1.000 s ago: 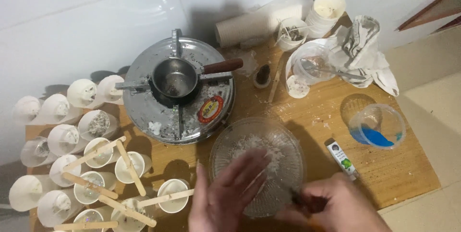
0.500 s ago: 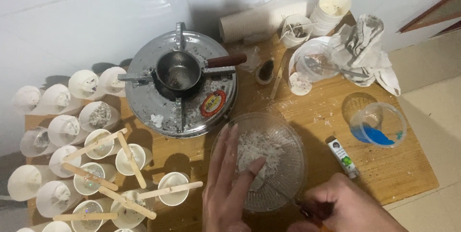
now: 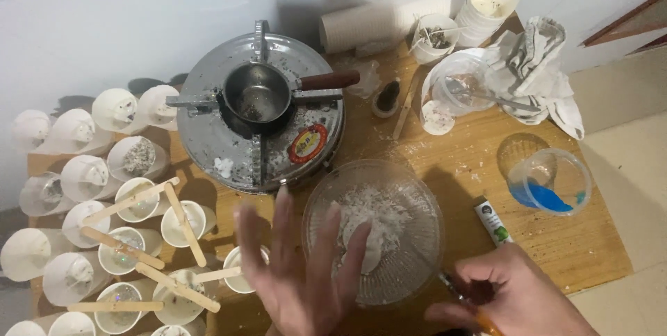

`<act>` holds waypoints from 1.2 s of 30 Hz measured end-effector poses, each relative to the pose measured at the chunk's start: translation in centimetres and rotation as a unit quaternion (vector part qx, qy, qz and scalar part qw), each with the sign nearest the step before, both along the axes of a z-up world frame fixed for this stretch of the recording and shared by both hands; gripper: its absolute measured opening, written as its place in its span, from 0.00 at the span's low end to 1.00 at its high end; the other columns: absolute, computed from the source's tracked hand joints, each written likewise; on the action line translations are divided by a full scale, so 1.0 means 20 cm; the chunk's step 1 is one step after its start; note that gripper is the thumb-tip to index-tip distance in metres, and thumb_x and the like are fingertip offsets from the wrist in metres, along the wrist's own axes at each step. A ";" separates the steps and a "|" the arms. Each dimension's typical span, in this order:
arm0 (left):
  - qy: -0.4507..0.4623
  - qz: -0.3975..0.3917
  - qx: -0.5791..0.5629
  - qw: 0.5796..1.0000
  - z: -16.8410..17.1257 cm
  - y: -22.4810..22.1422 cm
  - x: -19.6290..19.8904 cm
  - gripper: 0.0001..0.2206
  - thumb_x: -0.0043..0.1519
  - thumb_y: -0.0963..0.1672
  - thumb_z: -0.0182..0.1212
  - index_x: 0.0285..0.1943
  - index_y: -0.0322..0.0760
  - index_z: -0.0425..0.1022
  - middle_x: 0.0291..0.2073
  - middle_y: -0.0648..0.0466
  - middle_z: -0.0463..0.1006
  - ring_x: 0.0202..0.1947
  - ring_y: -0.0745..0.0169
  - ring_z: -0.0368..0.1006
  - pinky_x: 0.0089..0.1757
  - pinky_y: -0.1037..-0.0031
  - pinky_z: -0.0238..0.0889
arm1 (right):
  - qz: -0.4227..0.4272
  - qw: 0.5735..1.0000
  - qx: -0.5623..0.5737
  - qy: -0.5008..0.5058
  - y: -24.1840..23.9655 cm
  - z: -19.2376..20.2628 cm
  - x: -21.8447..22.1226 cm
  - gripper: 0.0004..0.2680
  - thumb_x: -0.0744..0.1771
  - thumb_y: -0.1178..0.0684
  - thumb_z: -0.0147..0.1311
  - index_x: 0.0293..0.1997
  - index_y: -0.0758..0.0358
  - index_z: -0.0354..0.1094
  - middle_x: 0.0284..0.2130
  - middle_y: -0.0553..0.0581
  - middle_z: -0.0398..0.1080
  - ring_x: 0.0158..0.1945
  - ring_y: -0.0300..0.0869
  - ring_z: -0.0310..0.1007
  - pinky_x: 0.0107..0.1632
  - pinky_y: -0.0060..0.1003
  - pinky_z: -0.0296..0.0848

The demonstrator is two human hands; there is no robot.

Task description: A person uses scissors to trim and refine a small piece of white wax over a bowl of wax flakes.

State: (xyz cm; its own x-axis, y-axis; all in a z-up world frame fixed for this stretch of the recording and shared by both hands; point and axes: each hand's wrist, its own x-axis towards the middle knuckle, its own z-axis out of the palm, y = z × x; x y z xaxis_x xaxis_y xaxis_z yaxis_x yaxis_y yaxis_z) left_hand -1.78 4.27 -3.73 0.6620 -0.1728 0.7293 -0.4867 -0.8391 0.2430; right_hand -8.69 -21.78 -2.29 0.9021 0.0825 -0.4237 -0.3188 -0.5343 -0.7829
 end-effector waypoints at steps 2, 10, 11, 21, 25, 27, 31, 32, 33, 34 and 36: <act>-0.009 0.030 0.023 0.999 -0.01 0.01 -0.02 0.23 0.57 0.59 0.83 0.50 0.55 0.76 0.65 0.41 0.65 0.68 0.22 0.53 0.63 0.39 0.62 | 0.015 0.999 -0.032 0.002 0.03 0.02 0.01 0.28 0.55 0.48 0.92 0.10 0.62 0.59 0.10 0.48 0.55 0.19 0.35 0.51 0.21 0.38 0.50; -0.040 0.137 -0.022 0.990 0.15 -0.09 -0.10 0.37 0.15 0.50 0.88 0.15 0.27 0.58 0.19 0.52 0.41 0.36 0.23 0.72 0.59 0.23 0.51 | 0.056 0.994 -0.086 0.029 0.03 0.00 0.00 0.30 0.55 0.43 0.94 0.11 0.58 0.58 0.09 0.46 0.55 0.18 0.34 0.52 0.23 0.36 0.53; -0.061 0.098 0.030 0.993 0.09 -0.02 -0.05 0.38 0.15 0.49 0.88 0.21 0.26 0.58 0.24 0.51 0.45 0.39 0.27 0.73 0.59 0.28 0.53 | 0.054 0.995 -0.083 0.022 0.02 0.00 0.00 0.30 0.56 0.43 0.94 0.11 0.58 0.58 0.09 0.46 0.55 0.18 0.34 0.51 0.23 0.36 0.52; -0.083 -0.232 0.183 0.952 -0.03 0.09 0.01 0.35 0.38 0.39 0.75 0.58 0.24 0.71 0.55 0.45 0.78 0.55 0.58 0.78 0.56 0.65 0.72 | 0.023 0.998 -0.046 -0.037 -0.02 -0.04 0.01 0.26 0.56 0.48 0.90 0.12 0.59 0.60 0.12 0.46 0.53 0.19 0.34 0.50 0.22 0.34 0.51; 0.051 -0.223 -0.085 0.970 0.17 -0.06 0.07 0.17 0.70 0.48 0.46 0.45 0.32 0.80 0.41 0.47 0.85 0.44 0.49 0.83 0.51 0.55 0.73 | 0.021 0.982 -0.154 -0.109 -0.02 -0.04 0.00 0.27 0.54 0.39 0.86 0.11 0.56 0.56 0.11 0.46 0.49 0.19 0.34 0.48 0.21 0.35 0.52; 0.077 -0.219 -0.108 0.967 0.17 -0.07 0.06 0.24 0.73 0.51 0.36 0.45 0.32 0.78 0.46 0.43 0.82 0.50 0.40 0.80 0.52 0.49 0.72 | 0.011 0.973 -0.179 -0.145 -0.02 -0.02 0.00 0.26 0.53 0.38 0.84 0.11 0.55 0.57 0.09 0.45 0.53 0.17 0.34 0.50 0.20 0.34 0.54; 0.113 -0.182 -0.102 0.971 0.13 -0.09 0.05 0.15 0.65 0.44 0.62 0.56 0.29 0.75 0.54 0.41 0.80 0.55 0.44 0.77 0.55 0.61 0.74 | -0.024 0.987 0.156 0.006 -0.12 -0.01 -0.03 0.23 0.60 0.58 0.83 0.14 0.62 0.58 0.14 0.48 0.52 0.18 0.36 0.52 0.23 0.37 0.49; 0.111 -0.184 -0.102 0.971 0.14 -0.08 0.06 0.15 0.65 0.44 0.62 0.56 0.29 0.75 0.54 0.41 0.80 0.55 0.44 0.77 0.55 0.61 0.74 | -0.025 0.988 0.154 0.004 -0.10 0.01 -0.01 0.23 0.60 0.58 0.83 0.14 0.62 0.58 0.14 0.48 0.52 0.18 0.36 0.52 0.23 0.37 0.49; 0.111 -0.203 -0.101 0.968 0.16 -0.07 0.07 0.18 0.64 0.47 0.66 0.57 0.31 0.73 0.58 0.40 0.76 0.60 0.39 0.73 0.59 0.55 0.72 | -0.017 0.979 0.194 0.062 -0.08 0.03 0.01 0.18 0.58 0.58 0.77 0.13 0.63 0.61 0.11 0.50 0.57 0.16 0.38 0.56 0.22 0.38 0.50; 0.111 -0.221 -0.099 0.964 0.17 -0.06 0.08 0.21 0.63 0.49 0.70 0.58 0.33 0.71 0.61 0.40 0.72 0.66 0.33 0.68 0.63 0.50 0.69 | -0.010 0.965 0.233 0.119 -0.06 0.05 0.03 0.13 0.56 0.58 0.70 0.11 0.64 0.64 0.09 0.52 0.62 0.14 0.39 0.60 0.20 0.39 0.51; 0.104 -0.228 -0.046 0.967 0.23 -0.01 0.12 0.21 0.63 0.50 0.72 0.61 0.41 0.73 0.64 0.41 0.69 0.69 0.37 0.60 0.65 0.46 0.64 | -0.127 0.933 0.268 0.203 -0.04 0.10 -0.01 0.10 0.58 0.64 0.67 0.17 0.70 0.64 0.12 0.57 0.61 0.15 0.41 0.56 0.20 0.39 0.47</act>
State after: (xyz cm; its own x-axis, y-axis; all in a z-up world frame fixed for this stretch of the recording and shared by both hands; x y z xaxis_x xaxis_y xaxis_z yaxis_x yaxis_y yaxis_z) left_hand 0.55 4.05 0.93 0.6661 -0.4224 0.6147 -0.7338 -0.5188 0.4387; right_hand -8.83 -22.50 -0.38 0.6952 0.1855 -0.6945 -0.7107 0.0325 -0.7027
